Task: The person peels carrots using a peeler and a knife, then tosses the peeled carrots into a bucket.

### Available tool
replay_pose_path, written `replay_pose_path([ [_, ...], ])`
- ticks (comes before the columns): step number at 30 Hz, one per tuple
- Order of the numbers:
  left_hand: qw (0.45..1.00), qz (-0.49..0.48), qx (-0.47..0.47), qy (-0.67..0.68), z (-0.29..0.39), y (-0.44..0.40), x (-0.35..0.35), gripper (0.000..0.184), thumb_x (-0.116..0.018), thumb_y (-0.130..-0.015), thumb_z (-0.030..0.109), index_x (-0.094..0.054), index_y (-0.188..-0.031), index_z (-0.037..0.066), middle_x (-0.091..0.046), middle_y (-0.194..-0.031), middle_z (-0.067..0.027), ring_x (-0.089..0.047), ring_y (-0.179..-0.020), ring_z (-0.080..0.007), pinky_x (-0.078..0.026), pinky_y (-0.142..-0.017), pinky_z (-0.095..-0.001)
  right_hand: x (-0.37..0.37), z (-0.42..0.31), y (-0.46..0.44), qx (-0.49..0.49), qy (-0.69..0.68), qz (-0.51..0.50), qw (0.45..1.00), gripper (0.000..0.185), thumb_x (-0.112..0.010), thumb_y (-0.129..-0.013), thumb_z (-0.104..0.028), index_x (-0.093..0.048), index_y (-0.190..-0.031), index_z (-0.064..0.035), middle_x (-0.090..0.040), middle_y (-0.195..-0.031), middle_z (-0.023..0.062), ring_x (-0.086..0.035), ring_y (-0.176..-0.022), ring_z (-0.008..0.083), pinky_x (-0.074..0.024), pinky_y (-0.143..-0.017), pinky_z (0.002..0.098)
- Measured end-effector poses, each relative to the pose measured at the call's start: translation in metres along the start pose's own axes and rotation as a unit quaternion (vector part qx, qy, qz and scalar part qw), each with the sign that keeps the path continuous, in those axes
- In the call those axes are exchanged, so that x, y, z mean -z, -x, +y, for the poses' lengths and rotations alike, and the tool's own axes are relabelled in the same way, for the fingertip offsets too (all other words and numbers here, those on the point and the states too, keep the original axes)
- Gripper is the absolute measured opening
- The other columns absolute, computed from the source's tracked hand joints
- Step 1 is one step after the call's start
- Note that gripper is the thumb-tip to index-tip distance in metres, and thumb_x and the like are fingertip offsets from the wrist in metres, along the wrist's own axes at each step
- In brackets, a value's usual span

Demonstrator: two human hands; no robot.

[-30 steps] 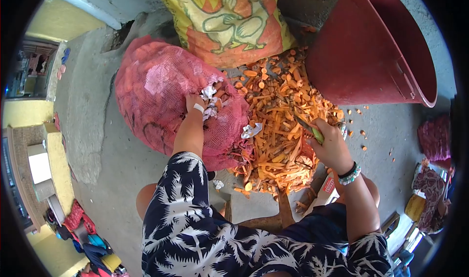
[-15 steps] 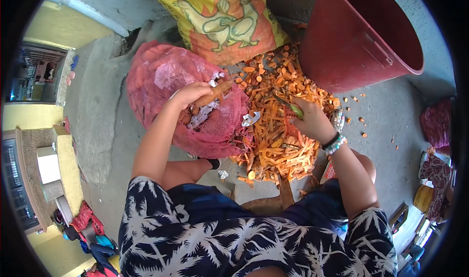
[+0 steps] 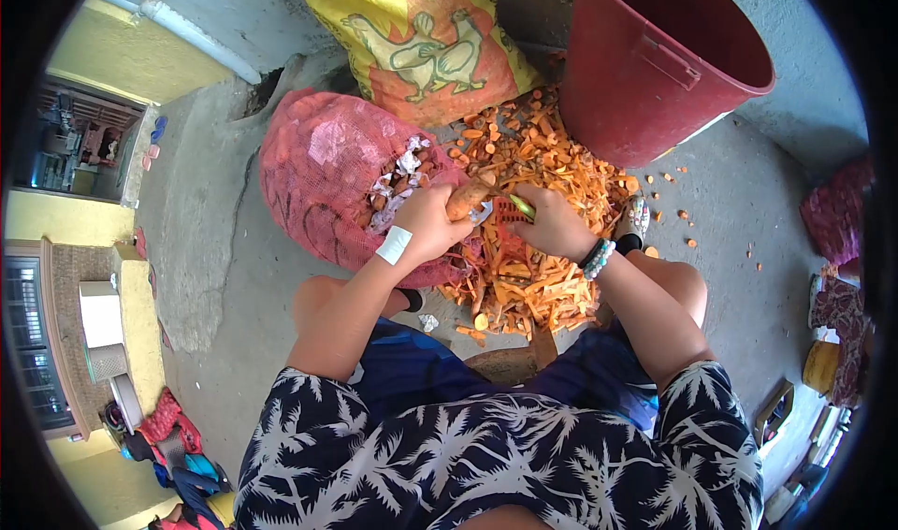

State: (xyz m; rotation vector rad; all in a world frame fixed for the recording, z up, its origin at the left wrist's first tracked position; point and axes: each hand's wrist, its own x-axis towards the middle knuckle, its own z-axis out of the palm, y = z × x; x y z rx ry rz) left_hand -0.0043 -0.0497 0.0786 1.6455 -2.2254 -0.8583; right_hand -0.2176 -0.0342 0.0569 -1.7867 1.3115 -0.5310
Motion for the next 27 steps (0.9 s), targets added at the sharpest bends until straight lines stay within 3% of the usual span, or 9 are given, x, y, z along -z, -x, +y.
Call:
replay_pose_path([
  [8, 0.95, 0.215, -0.222, 0.044, 0.021, -0.007, 0.001, 0.029, -0.068, -0.072, 0.024, -0.056, -0.082, -0.001, -0.057, -0.072, -0.0122, -0.057, -0.065, -0.0275, -0.044, -0.06, -0.0344, -0.033, 0.084, -0.034, -0.205, 0.111, -0.101, 0.967, 0.034, -0.052, -0.073, -0.015, -0.054, -0.1, 0.0051, -0.059, -0.101, 0.0234, -0.058, -0.094, 0.0352, -0.0474, -0.08, 0.039],
  [10, 0.954, 0.221, -0.198, -0.051, -0.013, -0.018, -0.005, 0.029, -0.068, -0.075, 0.024, -0.057, -0.086, 0.0, -0.059, -0.078, -0.009, -0.057, -0.073, -0.0214, -0.043, -0.068, -0.0292, -0.035, 0.076, -0.032, -0.131, 0.133, -0.117, 0.975, 0.038, -0.053, -0.072, -0.017, -0.053, -0.102, 0.0055, -0.055, -0.111, 0.0243, -0.054, -0.103, 0.0336, -0.0449, -0.086, 0.0373],
  [12, 0.971, 0.12, -0.104, 0.177, -0.036, -0.03, -0.014, 0.031, -0.07, -0.075, 0.03, -0.061, -0.083, 0.002, -0.057, -0.072, -0.0086, -0.055, -0.066, -0.0224, -0.044, -0.065, -0.0352, -0.035, 0.071, -0.032, -0.135, 0.126, -0.107, 0.977, 0.039, -0.055, -0.071, -0.018, -0.053, -0.102, 0.0059, -0.054, -0.113, 0.0238, -0.052, -0.106, 0.0333, -0.0438, -0.088, 0.037],
  [14, 0.941, 0.106, 0.024, 0.321, -0.048, -0.034, -0.027, 0.027, -0.069, -0.078, 0.026, -0.062, -0.086, 0.001, -0.062, -0.077, -0.0045, -0.059, -0.067, -0.0133, -0.046, -0.061, -0.0257, -0.04, 0.077, -0.029, -0.139, 0.119, -0.102, 0.978, 0.041, -0.057, -0.071, -0.019, -0.052, -0.103, 0.0062, -0.053, -0.115, 0.0234, -0.051, -0.108, 0.033, -0.0427, -0.089, 0.0367],
  [17, 0.863, 0.075, 0.123, 0.483, -0.04, -0.033, -0.017, 0.02, -0.068, -0.079, 0.018, -0.062, -0.088, 0.001, -0.064, -0.081, -0.0056, -0.062, -0.072, -0.013, -0.048, -0.064, -0.0238, -0.048, 0.083, -0.032, -0.107, 0.061, -0.037, 0.992, 0.048, -0.069, -0.069, -0.021, -0.052, -0.107, 0.0025, -0.059, -0.094, 0.0184, -0.06, -0.08, 0.0276, -0.0483, -0.069, 0.0349],
  [19, 0.748, 0.047, 0.149, 0.645, -0.042, -0.034, -0.02, 0.024, -0.065, -0.078, 0.008, -0.057, -0.1, 0.002, -0.062, -0.092, -0.0081, -0.062, -0.081, -0.0178, -0.052, -0.067, -0.0262, -0.044, 0.067, -0.033, -0.268, -0.244, -0.13, 0.923, 0.027, -0.067, -0.073, -0.015, -0.053, -0.093, -0.0029, -0.055, -0.068, 0.0068, -0.052, -0.053, 0.0155, -0.0412, -0.047, 0.0285],
  [22, 0.738, -0.002, 0.159, 0.656, -0.033, -0.028, -0.025, 0.019, -0.067, -0.075, 0.006, -0.062, -0.093, 0.004, -0.065, -0.084, -0.0081, -0.063, -0.073, -0.0139, -0.053, -0.066, -0.0245, -0.05, 0.06, -0.036, -0.226, -0.369, -0.158, 0.888, 0.016, -0.064, -0.077, -0.01, -0.049, -0.084, -0.008, -0.045, -0.056, -0.0024, -0.039, -0.043, 0.0067, -0.0296, -0.039, 0.0219],
  [24, 0.769, -0.024, 0.164, 0.617, -0.04, -0.028, -0.031, 0.026, -0.071, -0.072, 0.009, -0.061, -0.095, 0.003, -0.064, -0.086, -0.0081, -0.062, -0.074, -0.0135, -0.051, -0.066, -0.0244, -0.045, 0.055, -0.036, -0.23, -0.397, -0.159, 0.874, 0.018, -0.064, -0.077, -0.009, -0.052, -0.089, -0.0065, -0.047, -0.059, -0.0018, -0.041, -0.044, 0.008, -0.0312, -0.039, 0.0225],
  [27, 0.927, -0.128, 0.065, 0.346, -0.045, -0.025, -0.026, 0.046, -0.077, -0.065, 0.014, -0.058, -0.104, -0.003, -0.063, -0.092, -0.0086, -0.059, -0.084, -0.0139, -0.046, -0.072, -0.0252, -0.03, 0.04, -0.034, -0.159, -0.316, -0.078, 0.932, 0.022, -0.063, -0.072, -0.009, -0.057, -0.092, -0.0033, -0.055, -0.07, 0.0027, -0.046, -0.048, 0.0095, -0.0381, -0.043, 0.0276],
])
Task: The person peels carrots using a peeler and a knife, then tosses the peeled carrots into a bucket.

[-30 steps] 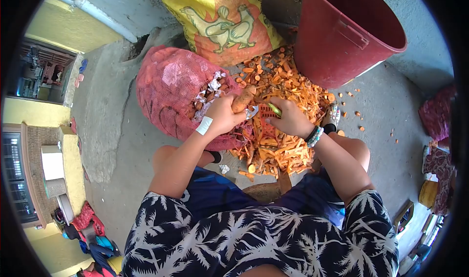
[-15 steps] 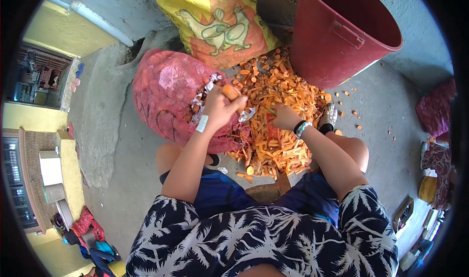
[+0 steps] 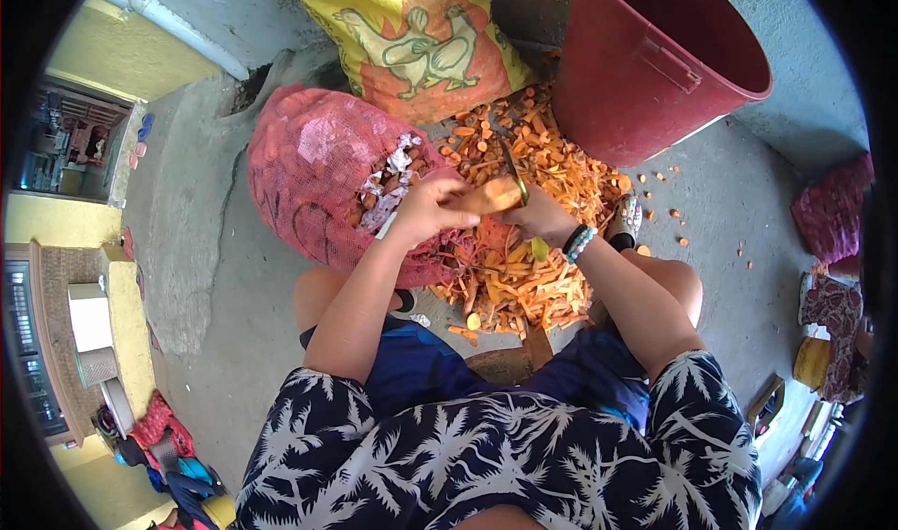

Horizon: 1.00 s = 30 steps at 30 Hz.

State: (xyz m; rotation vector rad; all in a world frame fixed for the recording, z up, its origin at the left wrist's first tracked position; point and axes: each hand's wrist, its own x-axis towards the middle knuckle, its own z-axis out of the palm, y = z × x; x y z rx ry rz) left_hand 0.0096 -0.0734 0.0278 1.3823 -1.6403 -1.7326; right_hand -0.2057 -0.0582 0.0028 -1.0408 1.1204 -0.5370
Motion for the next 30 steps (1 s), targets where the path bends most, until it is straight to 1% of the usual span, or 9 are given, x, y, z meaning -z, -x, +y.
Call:
replay_pose_path([
  [5, 0.992, -0.041, -0.069, -0.102, -0.004, 0.006, -0.018, 0.045, -0.065, -0.071, 0.006, -0.05, -0.113, -0.002, -0.062, -0.088, -0.0095, -0.06, -0.076, -0.015, -0.048, -0.068, -0.026, 0.005, -0.006, 0.01, 0.165, 0.223, 0.074, 0.958, 0.03, -0.063, -0.068, -0.01, -0.056, -0.096, -0.0016, -0.061, -0.072, 0.013, -0.059, -0.057, 0.0261, -0.048, -0.056, 0.0335],
  [7, 0.993, -0.043, 0.047, 0.103, 0.008, 0.004, -0.017, 0.044, -0.062, -0.074, 0.007, -0.046, -0.115, 0.0, -0.06, -0.083, -0.0085, -0.06, -0.067, -0.0142, -0.048, -0.061, -0.0255, 0.013, -0.013, 0.014, 0.179, 0.295, 0.162, 0.925, 0.029, -0.063, -0.068, -0.01, -0.056, -0.094, -0.0012, -0.061, -0.073, 0.018, -0.062, -0.064, 0.0305, -0.0498, -0.06, 0.0363],
  [10, 0.989, -0.003, 0.048, 0.141, 0.015, 0.003, -0.014, 0.035, -0.06, -0.077, 0.005, -0.044, -0.108, 0.001, -0.053, -0.075, -0.004, -0.051, -0.053, -0.01, -0.041, -0.048, -0.0236, 0.032, -0.012, 0.011, 0.188, 0.327, 0.248, 0.893, 0.025, -0.065, -0.069, -0.009, -0.055, -0.09, -0.0011, -0.061, -0.072, 0.0169, -0.063, -0.066, 0.0282, -0.05, -0.06, 0.0368],
  [13, 0.987, 0.014, 0.018, 0.159, 0.014, 0.002, -0.016, 0.03, -0.06, -0.077, 0.006, -0.045, -0.103, 0.002, -0.047, -0.071, -0.0009, -0.041, -0.047, -0.0081, -0.033, -0.042, -0.0234, 0.048, -0.022, 0.003, 0.285, 0.224, 0.365, 0.857, 0.025, -0.068, -0.072, -0.008, -0.054, -0.092, -0.0017, -0.062, -0.074, 0.0141, -0.062, -0.066, 0.0205, -0.05, -0.058, 0.0319],
  [17, 0.992, 0.017, 0.01, 0.126, -0.007, -0.007, -0.026, 0.033, -0.061, -0.076, 0.009, -0.047, -0.104, 0.001, -0.053, -0.077, -0.0048, -0.051, -0.059, -0.0135, -0.041, -0.053, -0.0275, 0.038, -0.059, 0.018, 0.182, -0.026, 0.34, 0.923, 0.033, -0.07, -0.074, -0.007, -0.051, -0.1, 0.0006, -0.062, -0.088, 0.0081, -0.059, -0.072, 0.0131, -0.0496, -0.065, 0.0265],
  [21, 0.986, 0.075, -0.092, -0.115, 0.003, 0.003, -0.041, 0.037, -0.062, -0.073, 0.014, -0.048, -0.103, -0.003, -0.058, -0.084, -0.0145, -0.059, -0.075, -0.0257, -0.045, -0.069, -0.0337, 0.032, -0.033, -0.009, 0.283, 0.102, 0.275, 0.913, 0.039, -0.075, -0.069, -0.007, -0.056, -0.102, -0.0044, -0.063, -0.09, 0.0062, -0.06, -0.077, 0.0127, -0.0506, -0.069, 0.0276],
  [23, 0.98, 0.089, -0.077, -0.158, 0.002, 0.003, -0.038, 0.037, -0.061, -0.071, 0.017, -0.048, -0.099, -0.004, -0.058, -0.083, -0.0184, -0.059, -0.077, -0.0309, -0.045, -0.069, -0.0365, 0.057, -0.029, -0.027, 0.216, 0.088, 0.391, 0.89, 0.034, -0.074, -0.069, -0.007, -0.057, -0.099, -0.005, -0.064, -0.088, 0.0059, -0.061, -0.075, 0.0132, -0.0513, -0.068, 0.0267],
  [25, 0.979, 0.045, -0.033, -0.198, 0.015, 0.01, -0.033, 0.033, -0.061, -0.074, 0.016, -0.049, -0.099, -0.002, -0.057, -0.086, -0.0121, -0.058, -0.081, -0.0233, -0.043, -0.073, -0.034, 0.08, -0.04, -0.027, 0.112, 0.074, 0.497, 0.857, 0.027, -0.072, -0.071, -0.005, -0.057, -0.094, -0.0035, -0.065, -0.084, 0.0057, -0.062, -0.068, 0.0135, -0.0517, -0.063, 0.0245],
  [30, 0.965, 0.091, -0.021, -0.244, 0.014, 0.009, -0.031, 0.03, -0.061, -0.071, 0.017, -0.05, -0.091, -0.002, -0.058, -0.08, -0.0167, -0.059, -0.078, -0.0309, -0.044, -0.069, -0.036, 0.028, -0.056, -0.005, 0.191, 0.015, 0.338, 0.921, 0.036, -0.071, -0.07, -0.004, -0.055, -0.101, 0.0023, -0.063, -0.091, 0.0104, -0.061, -0.081, 0.0168, -0.0501, -0.067, 0.0279],
])
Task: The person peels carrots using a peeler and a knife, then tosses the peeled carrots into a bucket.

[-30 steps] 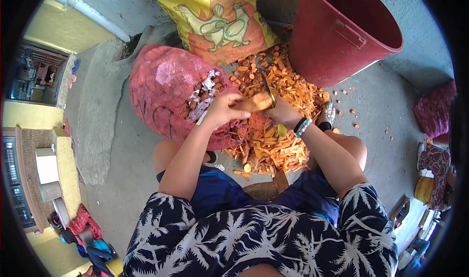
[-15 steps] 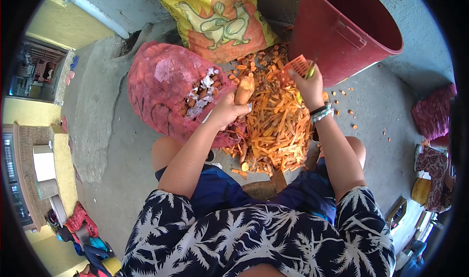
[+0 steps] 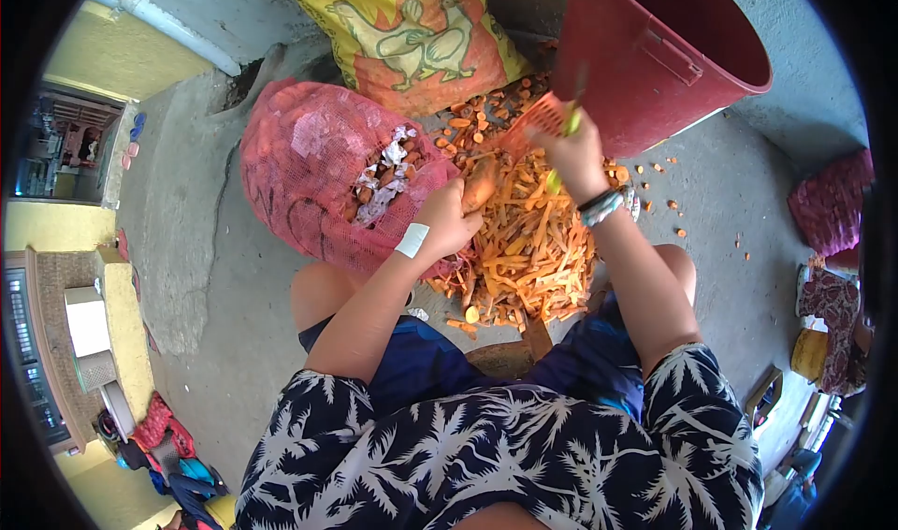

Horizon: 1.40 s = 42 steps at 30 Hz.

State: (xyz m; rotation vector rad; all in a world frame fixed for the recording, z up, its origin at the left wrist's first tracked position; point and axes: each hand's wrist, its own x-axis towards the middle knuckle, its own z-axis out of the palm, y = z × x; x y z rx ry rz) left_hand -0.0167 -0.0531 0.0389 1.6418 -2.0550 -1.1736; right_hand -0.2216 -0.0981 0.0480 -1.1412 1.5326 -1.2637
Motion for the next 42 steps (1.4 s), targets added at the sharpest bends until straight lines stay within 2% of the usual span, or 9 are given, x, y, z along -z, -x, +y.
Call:
replay_pose_path([
  [1, 0.999, 0.013, -0.009, -0.048, 0.004, 0.001, 0.001, 0.028, -0.061, -0.071, 0.017, -0.05, -0.089, -0.002, -0.058, -0.079, -0.0175, -0.059, -0.076, -0.0326, -0.044, -0.068, -0.037, -0.009, 0.023, 0.001, 0.138, 0.162, 0.047, 0.976, 0.041, -0.073, -0.068, -0.007, -0.055, -0.104, 0.0022, -0.063, -0.091, 0.0118, -0.061, -0.081, 0.0182, -0.0499, -0.069, 0.0295],
  [5, 0.999, 0.031, -0.025, -0.023, 0.009, 0.012, 0.004, 0.032, -0.062, -0.069, 0.017, -0.049, -0.088, -0.005, -0.058, -0.077, -0.0216, -0.059, -0.073, -0.0361, -0.045, -0.064, -0.0384, 0.028, 0.068, -0.054, 0.004, 0.108, 0.192, 0.975, 0.028, -0.069, -0.071, -0.005, -0.056, -0.095, 0.0001, -0.064, -0.076, 0.0075, -0.062, -0.066, 0.0185, -0.0512, -0.057, 0.0294],
  [11, 0.977, -0.01, 0.042, 0.207, -0.027, -0.001, -0.005, 0.034, -0.064, -0.069, 0.02, -0.054, -0.091, -0.003, -0.06, -0.074, -0.0121, -0.058, -0.066, -0.0189, -0.045, -0.062, -0.0319, -0.002, 0.0, 0.015, -0.036, -0.066, -0.053, 0.996, 0.037, -0.069, -0.074, -0.007, -0.053, -0.106, -0.0005, -0.061, -0.095, 0.0101, -0.058, -0.076, 0.0148, -0.049, -0.064, 0.0269],
  [12, 0.98, -0.013, 0.036, 0.195, -0.029, -0.002, -0.008, 0.034, -0.065, -0.068, 0.021, -0.055, -0.091, -0.003, -0.059, -0.072, -0.0103, -0.057, -0.065, -0.0163, -0.044, -0.062, -0.0307, -0.01, 0.056, 0.0, 0.115, 0.075, 0.032, 0.99, 0.034, -0.068, -0.073, -0.005, -0.053, -0.103, 0.0011, -0.063, -0.092, 0.011, -0.06, -0.077, 0.016, -0.0496, -0.064, 0.0283],
  [21, 0.984, -0.022, 0.019, 0.178, -0.024, 0.003, -0.001, 0.036, -0.064, -0.068, 0.019, -0.053, -0.093, -0.004, -0.059, -0.073, -0.012, -0.057, -0.065, -0.018, -0.045, -0.062, -0.0301, -0.005, 0.012, 0.013, 0.0, 0.016, -0.035, 0.999, 0.037, -0.074, -0.069, -0.008, -0.054, -0.099, -0.0006, -0.062, -0.087, 0.0066, -0.06, -0.067, 0.0145, -0.0501, -0.059, 0.0261],
  [25, 0.993, 0.0, 0.01, 0.116, -0.006, 0.009, 0.002, 0.037, -0.063, -0.068, 0.018, -0.053, -0.095, -0.005, -0.059, -0.075, -0.013, -0.058, -0.067, -0.0184, -0.045, -0.064, -0.0309, 0.019, 0.043, -0.035, 0.07, 0.143, 0.144, 0.977, 0.032, -0.072, -0.07, -0.005, -0.055, -0.098, -0.001, -0.064, -0.085, 0.0077, -0.061, -0.073, 0.0154, -0.0512, -0.065, 0.0299],
  [31, 0.971, 0.019, -0.017, 0.238, -0.02, 0.005, -0.003, 0.036, -0.065, -0.078, 0.025, -0.049, -0.096, -0.001, -0.058, -0.078, -0.0073, -0.054, -0.057, -0.0156, -0.044, -0.054, -0.0289, 0.015, 0.008, -0.008, -0.068, -0.127, 0.048, 0.988, 0.03, -0.069, -0.075, -0.007, -0.052, -0.1, -0.0022, -0.061, -0.081, 0.005, -0.055, -0.058, 0.0087, -0.0435, -0.044, 0.0204],
  [38, 0.858, -0.123, 0.045, 0.497, 0.017, 0.018, 0.016, 0.047, -0.049, -0.088, 0.046, -0.038, -0.107, 0.005, -0.046, -0.068, -0.0022, -0.037, -0.045, -0.0046, -0.032, -0.042, -0.0172, 0.019, 0.02, -0.019, -0.04, 0.028, 0.181, 0.982, 0.023, -0.066, -0.075, 0.0, -0.055, -0.095, -0.0024, -0.062, -0.084, 0.0066, -0.055, -0.06, 0.0094, -0.0467, -0.054, 0.0235],
  [42, 0.819, -0.092, 0.079, 0.562, 0.014, 0.016, 0.011, 0.048, -0.039, -0.09, 0.052, -0.046, -0.094, 0.005, -0.046, -0.069, -0.0018, -0.041, -0.049, -0.007, -0.036, -0.045, -0.0218, 0.022, 0.002, -0.013, -0.02, -0.171, 0.127, 0.977, 0.021, -0.065, -0.075, 0.001, -0.054, -0.093, -0.0001, -0.063, -0.085, 0.0066, -0.06, -0.072, 0.0125, -0.0491, -0.063, 0.0245],
])
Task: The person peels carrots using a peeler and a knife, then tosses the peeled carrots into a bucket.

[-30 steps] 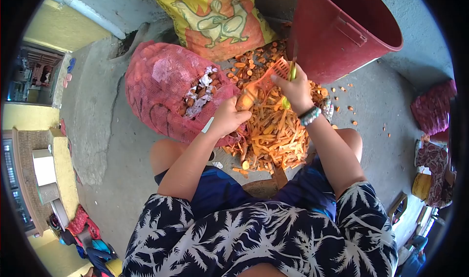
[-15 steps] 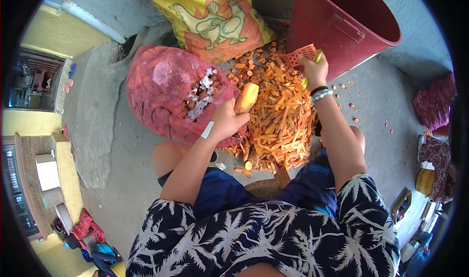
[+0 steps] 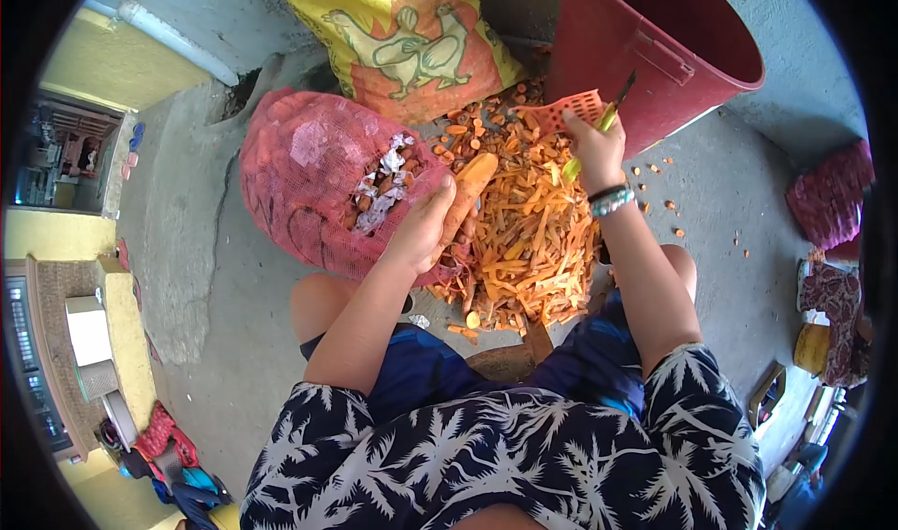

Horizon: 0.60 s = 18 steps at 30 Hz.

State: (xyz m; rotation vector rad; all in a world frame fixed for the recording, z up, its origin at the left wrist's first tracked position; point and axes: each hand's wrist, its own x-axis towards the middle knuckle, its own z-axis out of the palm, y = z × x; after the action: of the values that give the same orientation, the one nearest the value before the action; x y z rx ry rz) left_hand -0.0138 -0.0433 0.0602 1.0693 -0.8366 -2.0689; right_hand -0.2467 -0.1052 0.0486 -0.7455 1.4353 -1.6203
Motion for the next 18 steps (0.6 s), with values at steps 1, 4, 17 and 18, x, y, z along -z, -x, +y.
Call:
replay_pose_path([
  [1, 0.999, 0.045, -0.011, 0.002, -0.005, -0.004, 0.002, 0.049, -0.037, -0.09, 0.053, -0.049, -0.089, 0.005, -0.046, -0.069, -0.0016, -0.042, -0.05, -0.0077, -0.037, -0.045, -0.0233, -0.005, -0.007, 0.014, -0.004, -0.009, -0.026, 1.0, 0.022, -0.065, -0.076, 0.001, -0.054, -0.094, -0.0001, -0.063, -0.086, 0.0062, -0.06, -0.075, 0.0124, -0.0494, -0.065, 0.0246],
  [4, 0.995, 0.054, -0.049, -0.062, -0.014, -0.01, 0.008, 0.051, -0.036, -0.09, 0.054, -0.052, -0.086, 0.006, -0.047, -0.069, -0.0011, -0.043, -0.053, -0.0083, -0.038, -0.047, -0.0241, -0.012, -0.003, 0.046, 0.032, 0.05, -0.081, 0.995, 0.029, -0.069, -0.074, -0.004, -0.055, -0.099, -0.0023, -0.062, -0.088, 0.0058, -0.059, -0.078, 0.0124, -0.0488, -0.068, 0.0256],
  [17, 0.989, 0.115, 0.073, 0.057, -0.028, -0.025, 0.025, 0.062, -0.025, -0.089, 0.061, -0.05, -0.108, 0.007, -0.05, -0.07, -0.0032, -0.048, -0.057, -0.0118, -0.039, -0.049, -0.0258, -0.022, -0.012, 0.063, 0.031, 0.041, -0.111, 0.993, 0.027, -0.066, -0.074, 0.002, -0.052, -0.097, -0.0007, -0.061, -0.093, 0.0081, -0.058, -0.082, 0.0128, -0.0483, -0.066, 0.0225],
  [18, 0.989, 0.114, 0.074, 0.055, -0.021, -0.022, 0.014, 0.062, -0.025, -0.089, 0.061, -0.05, -0.108, 0.007, -0.05, -0.07, -0.0032, -0.048, -0.057, -0.0118, -0.039, -0.049, -0.0258, -0.024, -0.007, 0.071, 0.031, 0.041, -0.109, 0.993, 0.027, -0.066, -0.074, 0.002, -0.052, -0.097, -0.0007, -0.061, -0.093, 0.0081, -0.058, -0.082, 0.0128, -0.0483, -0.066, 0.0225],
])
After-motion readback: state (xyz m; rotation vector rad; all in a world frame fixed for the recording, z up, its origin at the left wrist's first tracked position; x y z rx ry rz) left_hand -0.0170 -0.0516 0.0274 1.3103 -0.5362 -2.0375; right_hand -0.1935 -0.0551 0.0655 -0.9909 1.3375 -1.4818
